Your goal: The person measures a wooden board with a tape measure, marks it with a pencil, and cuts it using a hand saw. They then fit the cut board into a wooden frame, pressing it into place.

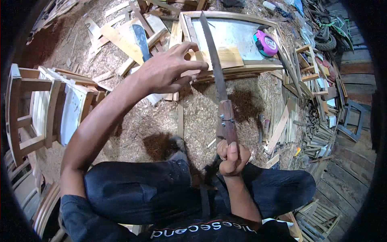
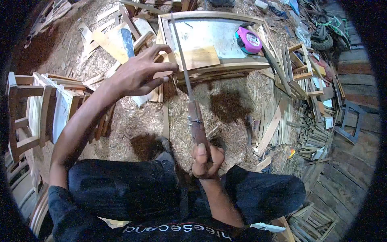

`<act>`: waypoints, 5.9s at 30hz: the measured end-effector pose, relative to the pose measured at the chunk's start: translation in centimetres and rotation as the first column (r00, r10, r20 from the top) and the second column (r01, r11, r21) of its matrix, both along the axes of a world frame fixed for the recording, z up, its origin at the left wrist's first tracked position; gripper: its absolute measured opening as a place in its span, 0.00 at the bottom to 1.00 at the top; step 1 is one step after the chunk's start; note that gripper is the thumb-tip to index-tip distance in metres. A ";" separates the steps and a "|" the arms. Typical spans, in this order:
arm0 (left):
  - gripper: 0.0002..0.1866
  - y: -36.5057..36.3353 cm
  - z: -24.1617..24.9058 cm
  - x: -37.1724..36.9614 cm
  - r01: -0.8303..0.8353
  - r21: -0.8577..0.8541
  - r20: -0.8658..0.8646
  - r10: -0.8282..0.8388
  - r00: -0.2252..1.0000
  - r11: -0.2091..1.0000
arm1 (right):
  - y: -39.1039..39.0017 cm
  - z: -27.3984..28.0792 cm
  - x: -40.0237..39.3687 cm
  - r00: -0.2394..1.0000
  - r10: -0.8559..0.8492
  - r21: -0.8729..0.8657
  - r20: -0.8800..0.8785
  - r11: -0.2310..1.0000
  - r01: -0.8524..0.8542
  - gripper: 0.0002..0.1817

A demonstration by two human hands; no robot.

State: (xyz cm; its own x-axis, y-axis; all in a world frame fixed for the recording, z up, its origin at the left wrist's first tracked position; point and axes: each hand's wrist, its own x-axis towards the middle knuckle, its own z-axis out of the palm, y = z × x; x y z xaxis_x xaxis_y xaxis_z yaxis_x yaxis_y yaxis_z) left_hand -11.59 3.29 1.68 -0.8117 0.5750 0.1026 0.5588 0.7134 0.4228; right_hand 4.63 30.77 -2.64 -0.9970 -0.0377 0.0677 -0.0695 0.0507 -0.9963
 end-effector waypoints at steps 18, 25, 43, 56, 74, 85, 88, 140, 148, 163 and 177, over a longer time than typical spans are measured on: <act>0.20 -0.7 -0.7 -18.0 -0.039 0.080 0.030 0.037 0.999 0.996 | -3.3 5.0 -15.6 0.991 -0.130 0.038 0.021 0.991 0.129 0.30; 0.20 -1.5 -1.5 -18.8 -0.053 0.214 0.065 0.040 0.997 0.975 | -4.1 5.4 -18.9 0.981 -0.056 -0.041 0.185 0.997 0.065 0.29; 0.22 -1.8 -0.5 -19.3 0.040 0.236 0.203 -0.090 0.975 0.971 | -2.3 8.1 -19.2 0.973 0.039 0.065 0.226 0.996 -0.055 0.31; 0.23 -1.9 0.0 -19.1 0.007 0.211 0.247 -0.060 0.967 0.977 | -1.5 9.3 -17.2 0.978 0.037 0.174 0.203 0.982 -0.074 0.31; 0.22 -2.1 -1.0 -19.5 0.027 0.222 0.189 -0.070 0.979 0.975 | -0.7 10.9 -16.9 0.969 0.051 0.067 0.242 0.995 -0.070 0.29; 0.22 -1.8 -0.8 -19.0 -0.012 0.256 0.185 -0.037 0.982 0.967 | -0.6 10.7 -18.4 0.956 0.085 0.099 0.280 0.988 -0.117 0.29; 0.22 -1.8 -1.0 -19.2 -0.028 0.261 0.191 -0.023 0.981 0.965 | -0.3 10.6 -17.7 0.964 0.071 0.141 0.258 0.984 -0.110 0.29; 0.22 -2.0 -0.7 -18.7 0.014 0.215 0.194 -0.057 0.979 0.977 | -1.2 8.3 -17.7 0.980 0.040 0.058 0.195 0.997 -0.052 0.28; 0.22 -1.9 -1.0 -19.0 0.007 0.267 0.145 -0.047 0.988 0.964 | -1.6 8.5 -16.8 0.989 0.031 0.134 0.144 0.990 -0.050 0.28; 0.22 -1.8 -1.1 -18.6 0.065 0.179 0.073 -0.079 0.994 0.982 | -2.7 8.4 -18.4 0.979 0.029 -0.024 0.199 0.999 -0.025 0.30; 0.41 -1.4 -1.4 -17.7 -0.035 0.050 -0.051 0.038 0.998 0.998 | -4.0 4.0 -18.1 0.992 -0.074 -0.061 0.102 0.995 0.080 0.29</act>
State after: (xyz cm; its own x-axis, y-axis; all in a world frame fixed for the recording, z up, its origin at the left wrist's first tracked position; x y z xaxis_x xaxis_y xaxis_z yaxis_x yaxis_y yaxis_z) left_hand -29.31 1.85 0.25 -0.8248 0.5385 0.1724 0.5550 0.7128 0.4289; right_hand -13.47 26.82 1.36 -0.9986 0.0406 -0.0326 0.0321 -0.0134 -0.9994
